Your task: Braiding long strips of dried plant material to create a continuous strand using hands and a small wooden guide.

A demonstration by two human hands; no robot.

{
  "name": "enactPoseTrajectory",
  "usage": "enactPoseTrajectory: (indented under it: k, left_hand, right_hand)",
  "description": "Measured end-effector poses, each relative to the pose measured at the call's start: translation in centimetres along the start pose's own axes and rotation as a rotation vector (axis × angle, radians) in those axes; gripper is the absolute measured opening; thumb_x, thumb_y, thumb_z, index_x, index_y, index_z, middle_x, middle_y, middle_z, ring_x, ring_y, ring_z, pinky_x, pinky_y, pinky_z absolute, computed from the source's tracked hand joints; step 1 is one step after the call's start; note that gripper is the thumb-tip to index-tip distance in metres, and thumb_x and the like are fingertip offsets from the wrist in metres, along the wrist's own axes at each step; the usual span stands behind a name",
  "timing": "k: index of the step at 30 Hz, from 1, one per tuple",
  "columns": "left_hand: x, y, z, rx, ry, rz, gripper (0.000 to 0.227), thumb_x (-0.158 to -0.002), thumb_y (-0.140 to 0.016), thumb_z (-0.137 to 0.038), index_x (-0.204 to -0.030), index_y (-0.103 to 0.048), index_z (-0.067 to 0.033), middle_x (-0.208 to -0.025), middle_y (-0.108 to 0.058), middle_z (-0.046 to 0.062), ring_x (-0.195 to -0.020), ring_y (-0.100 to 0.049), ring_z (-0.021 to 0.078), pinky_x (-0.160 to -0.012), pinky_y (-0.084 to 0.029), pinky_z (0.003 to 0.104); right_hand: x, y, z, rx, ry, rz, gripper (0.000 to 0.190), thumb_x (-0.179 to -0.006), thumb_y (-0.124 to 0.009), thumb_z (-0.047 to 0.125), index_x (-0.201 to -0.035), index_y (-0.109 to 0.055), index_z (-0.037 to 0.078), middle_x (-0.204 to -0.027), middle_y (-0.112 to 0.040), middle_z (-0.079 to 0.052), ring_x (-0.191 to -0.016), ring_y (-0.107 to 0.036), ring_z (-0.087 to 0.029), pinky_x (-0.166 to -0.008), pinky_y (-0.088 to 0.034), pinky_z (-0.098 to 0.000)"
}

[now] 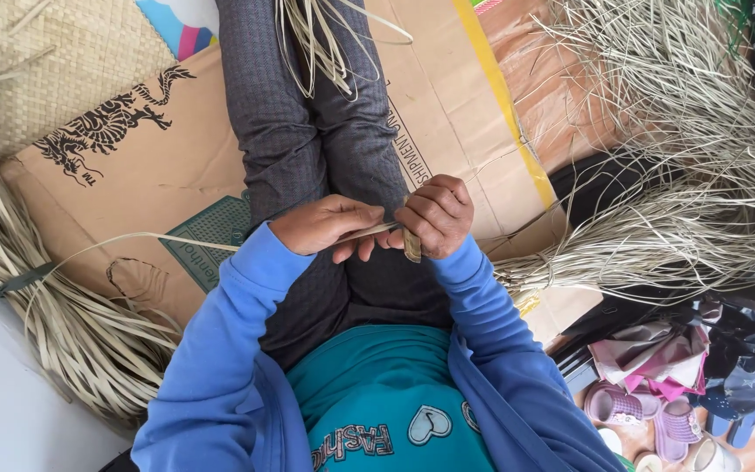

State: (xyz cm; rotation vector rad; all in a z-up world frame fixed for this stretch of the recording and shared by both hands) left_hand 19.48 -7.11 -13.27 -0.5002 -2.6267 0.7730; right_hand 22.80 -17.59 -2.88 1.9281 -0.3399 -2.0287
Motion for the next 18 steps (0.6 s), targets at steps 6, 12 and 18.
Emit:
enactPoseTrajectory:
  k: [6, 12, 18]
  left_hand:
    - [-0.1, 1.2, -0.1, -0.116, -0.166, -0.118, 0.026, -0.106, -0.061, -0.016, -0.1, -0.078, 0.0037, -0.063, -0.064, 0.011, -0.049, -0.04, 0.0031, -0.043, -0.039, 0.017]
    - [4.0, 0.2, -5.7, -1.258, -0.399, -0.697, 0.017, -0.104, -0.061, -0.03, -0.099, -0.074, -0.0201, -0.068, -0.063, -0.001, -0.061, -0.062, 0.0195, -0.059, -0.05, 0.034]
    - [5.1, -3.9, -6.9, -1.658, -0.641, -0.817, 0.008, -0.103, -0.066, -0.031, -0.102, -0.07, -0.0242, -0.071, -0.057, -0.005, -0.062, -0.058, 0.0153, -0.066, -0.048, 0.031]
  right_hand:
    - [0.2, -0.3, -0.2, -0.015, -0.013, -0.004, 0.047, -0.103, -0.066, 0.047, -0.074, -0.073, 0.01, -0.065, -0.063, -0.006, -0.061, -0.058, -0.02, -0.074, -0.057, -0.04]
    - [-0.7, 0.4, -4.2, -0.359, -0.396, 0.002, 0.054, -0.111, -0.039, 0.03, -0.089, -0.078, 0.0, -0.082, -0.072, -0.017, -0.078, -0.066, -0.027, -0.077, -0.055, -0.0439]
    - [-1.8, -2.5, -5.9, -0.545, -1.008, 0.325, 0.048, -0.112, -0.048, 0.024, -0.083, -0.076, -0.002, -0.059, -0.064, -0.019, -0.059, -0.06, -0.034, -0.068, -0.054, -0.0458]
Point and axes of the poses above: each hand's wrist, its own x-axis away from the middle knuckle, its own y-axis out of the back of the hand, z = x × y, the point moved 10 cm from there along -x, towards the middle knuckle
